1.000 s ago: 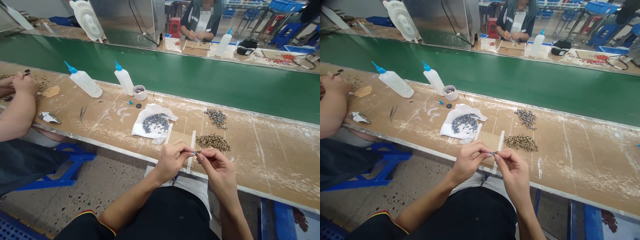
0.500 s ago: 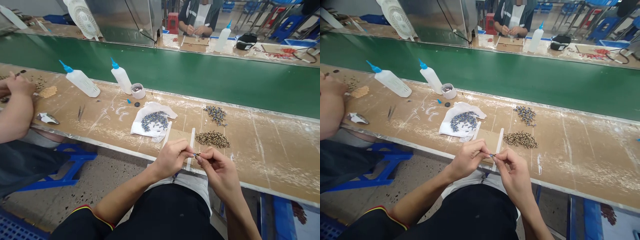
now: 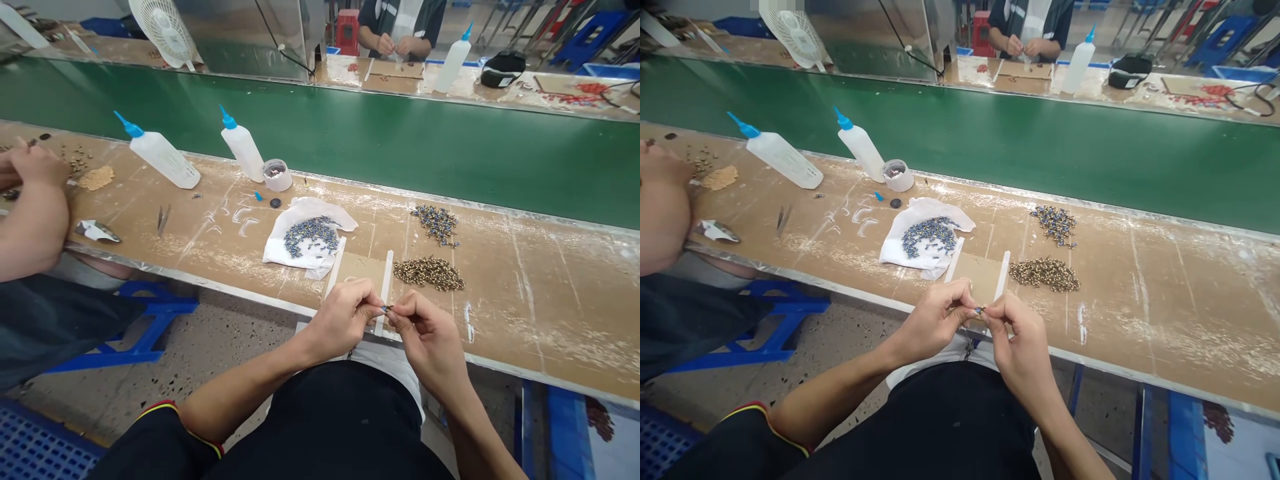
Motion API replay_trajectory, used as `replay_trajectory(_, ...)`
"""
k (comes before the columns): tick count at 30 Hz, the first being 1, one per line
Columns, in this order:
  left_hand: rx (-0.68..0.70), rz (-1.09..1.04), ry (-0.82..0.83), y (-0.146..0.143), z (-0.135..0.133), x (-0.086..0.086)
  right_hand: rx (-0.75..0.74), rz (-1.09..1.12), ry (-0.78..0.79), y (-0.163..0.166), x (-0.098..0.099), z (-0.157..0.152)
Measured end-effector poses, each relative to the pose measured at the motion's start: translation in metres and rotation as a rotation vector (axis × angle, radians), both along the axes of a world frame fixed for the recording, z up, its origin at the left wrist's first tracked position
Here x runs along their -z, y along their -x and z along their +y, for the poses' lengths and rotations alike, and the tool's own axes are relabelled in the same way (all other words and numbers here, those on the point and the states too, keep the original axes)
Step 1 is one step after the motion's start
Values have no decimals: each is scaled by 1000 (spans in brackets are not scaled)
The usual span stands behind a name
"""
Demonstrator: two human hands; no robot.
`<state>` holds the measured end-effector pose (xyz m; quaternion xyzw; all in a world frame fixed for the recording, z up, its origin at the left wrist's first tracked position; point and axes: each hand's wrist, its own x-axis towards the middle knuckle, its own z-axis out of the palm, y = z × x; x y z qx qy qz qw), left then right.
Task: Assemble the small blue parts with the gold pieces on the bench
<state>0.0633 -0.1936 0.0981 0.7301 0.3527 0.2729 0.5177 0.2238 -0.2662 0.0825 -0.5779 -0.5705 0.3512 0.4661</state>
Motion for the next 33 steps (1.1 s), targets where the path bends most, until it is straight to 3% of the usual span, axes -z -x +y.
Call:
replay_trajectory(3,10,-11,61,2,-1,2,-47,-29,9,-5,0,3)
replay_trajectory(10,-40,-148,159,-1,2,4,50,118,49,-5,0,5)
replay_trajectory(15,2,-12,-33,2,10,2,140,116,35,-8,-1,4)
replay_trajectory(21,114,100,-311,5,14,0,118,174,95,-9,3,3)
replay_trajectory(26,121,109,-327,5,13,1,67,389,215,-9,3,4)
replay_trajectory(33,122,95,-336,2,9,7,-13,277,81,-8,5,3)
